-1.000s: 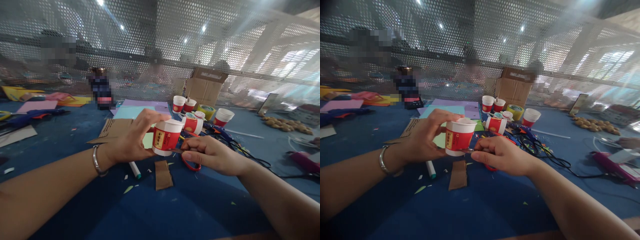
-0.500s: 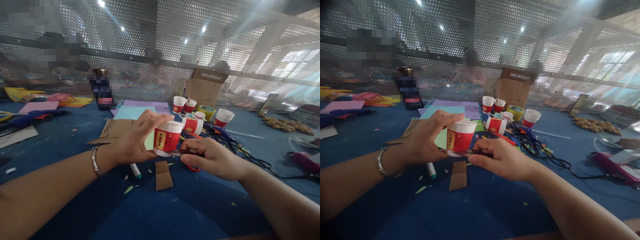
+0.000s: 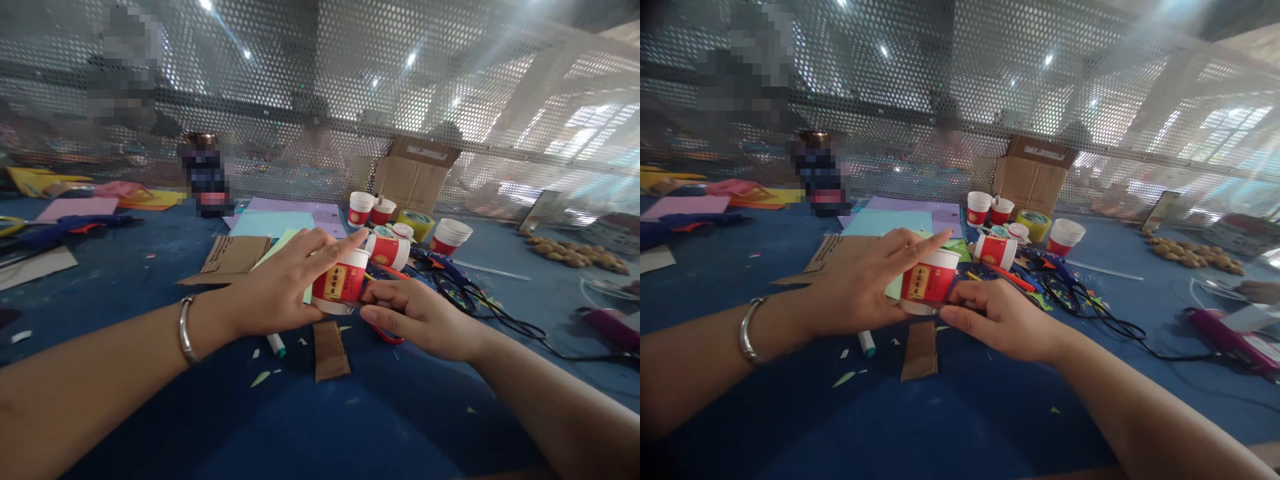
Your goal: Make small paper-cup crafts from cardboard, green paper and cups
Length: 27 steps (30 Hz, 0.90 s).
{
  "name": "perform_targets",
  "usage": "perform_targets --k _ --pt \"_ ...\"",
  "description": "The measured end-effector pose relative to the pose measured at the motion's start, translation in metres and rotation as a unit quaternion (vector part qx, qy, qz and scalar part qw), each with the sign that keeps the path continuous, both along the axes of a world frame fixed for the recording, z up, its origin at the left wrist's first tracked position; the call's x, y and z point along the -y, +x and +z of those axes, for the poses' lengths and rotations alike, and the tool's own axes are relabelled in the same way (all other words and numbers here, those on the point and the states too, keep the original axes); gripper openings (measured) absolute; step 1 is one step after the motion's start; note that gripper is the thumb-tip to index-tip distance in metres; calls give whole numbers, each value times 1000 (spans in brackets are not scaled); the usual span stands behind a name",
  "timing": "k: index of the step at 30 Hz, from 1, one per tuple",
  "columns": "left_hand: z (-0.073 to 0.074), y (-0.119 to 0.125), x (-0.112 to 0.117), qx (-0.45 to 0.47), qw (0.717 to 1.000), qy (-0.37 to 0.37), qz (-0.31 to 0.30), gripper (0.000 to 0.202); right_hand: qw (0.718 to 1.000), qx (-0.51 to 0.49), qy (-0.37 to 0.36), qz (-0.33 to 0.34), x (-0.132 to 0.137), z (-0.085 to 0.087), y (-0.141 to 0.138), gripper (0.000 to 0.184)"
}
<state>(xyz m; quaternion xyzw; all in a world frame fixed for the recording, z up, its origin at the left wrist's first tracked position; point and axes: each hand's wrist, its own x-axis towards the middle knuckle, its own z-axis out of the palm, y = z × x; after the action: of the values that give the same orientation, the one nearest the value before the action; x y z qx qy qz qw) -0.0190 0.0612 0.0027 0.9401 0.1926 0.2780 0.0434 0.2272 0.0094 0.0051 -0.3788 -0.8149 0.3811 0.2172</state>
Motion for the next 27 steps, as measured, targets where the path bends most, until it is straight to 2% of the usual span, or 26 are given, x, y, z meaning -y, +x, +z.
perform_targets --k 5,8,12,19,22,24,27 --pt "7 -2 -1 -23 999 -25 -26 94 999 -11 -44 5 -2 -6 -1 42" --pt "9 -1 1 -27 999 2 -33 90 998 -13 -57 -1 -2 -8 -1 44" --pt "6 0 2 -21 999 38 -20 88 998 -5 -58 -11 -3 -8 -1 45" --pt "0 3 2 3 999 42 -10 90 999 8 -40 -18 -6 -9 1 43" --pt "-6 3 -1 73 997 5 -6 106 999 -13 -51 -11 -5 -6 2 39" --pt "-11 3 -5 117 992 -46 -15 112 998 -38 -51 -6 -4 -3 3 39" --pt "-16 1 -13 149 978 -136 -57 96 996 -66 -53 -1 -5 1 5 40"
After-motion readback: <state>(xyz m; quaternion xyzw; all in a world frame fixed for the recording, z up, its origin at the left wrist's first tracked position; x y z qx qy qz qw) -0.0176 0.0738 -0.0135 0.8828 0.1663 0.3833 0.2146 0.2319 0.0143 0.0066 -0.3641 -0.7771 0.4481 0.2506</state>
